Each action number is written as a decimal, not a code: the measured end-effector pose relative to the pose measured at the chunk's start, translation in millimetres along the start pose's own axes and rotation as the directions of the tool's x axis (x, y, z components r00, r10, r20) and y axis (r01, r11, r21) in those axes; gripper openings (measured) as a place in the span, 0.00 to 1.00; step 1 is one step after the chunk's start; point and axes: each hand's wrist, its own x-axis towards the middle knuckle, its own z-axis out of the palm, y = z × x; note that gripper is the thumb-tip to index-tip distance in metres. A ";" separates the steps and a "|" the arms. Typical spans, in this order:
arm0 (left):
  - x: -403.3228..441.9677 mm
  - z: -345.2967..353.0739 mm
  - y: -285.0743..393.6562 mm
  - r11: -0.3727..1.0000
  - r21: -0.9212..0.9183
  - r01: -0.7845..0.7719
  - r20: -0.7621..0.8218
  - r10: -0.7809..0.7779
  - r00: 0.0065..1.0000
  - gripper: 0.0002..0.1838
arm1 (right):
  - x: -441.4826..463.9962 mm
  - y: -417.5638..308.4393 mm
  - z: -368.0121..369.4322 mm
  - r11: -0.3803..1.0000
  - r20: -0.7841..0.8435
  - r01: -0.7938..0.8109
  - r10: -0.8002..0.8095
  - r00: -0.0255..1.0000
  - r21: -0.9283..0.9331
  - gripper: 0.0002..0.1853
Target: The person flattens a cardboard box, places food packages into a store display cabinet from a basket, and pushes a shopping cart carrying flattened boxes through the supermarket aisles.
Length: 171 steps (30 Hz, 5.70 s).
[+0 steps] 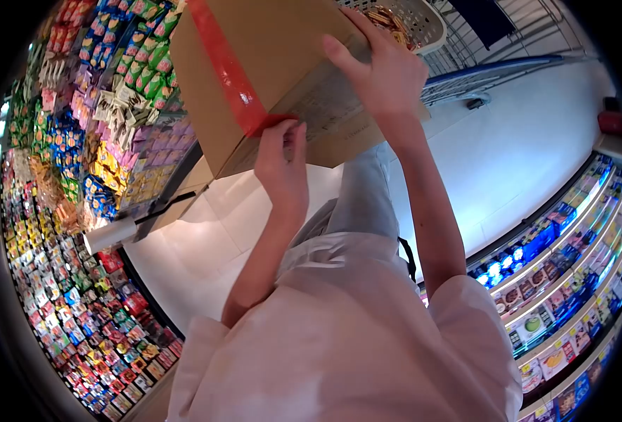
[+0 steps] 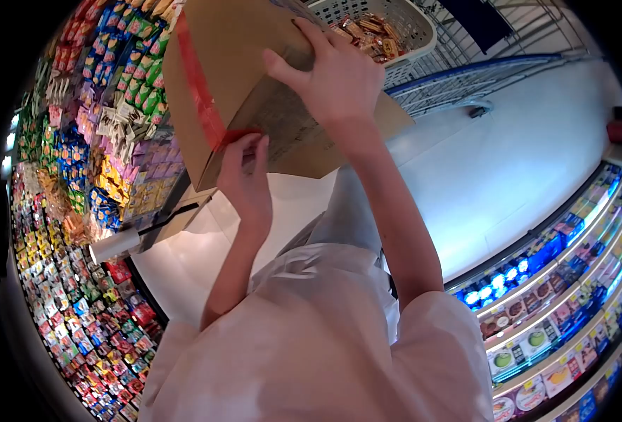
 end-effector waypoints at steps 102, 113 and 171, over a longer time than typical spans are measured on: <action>-15.3 45.9 10.6 0.767 0.393 0.506 -0.619 -0.186 0.763 0.05 | 65.0 -64.1 62.5 0.274 0.604 0.917 -0.796 0.046 0.291 0.25; -21.0 47.7 -3.9 0.821 0.334 0.463 -0.742 -0.074 0.666 0.04 | 62.1 -60.1 63.1 0.263 0.577 0.923 -0.815 0.057 0.280 0.24; 0.8 -110.7 -43.5 0.912 0.326 0.250 -0.306 -0.149 0.940 0.14 | 57.6 -62.4 47.1 0.189 0.561 0.912 -0.826 -0.053 0.364 0.19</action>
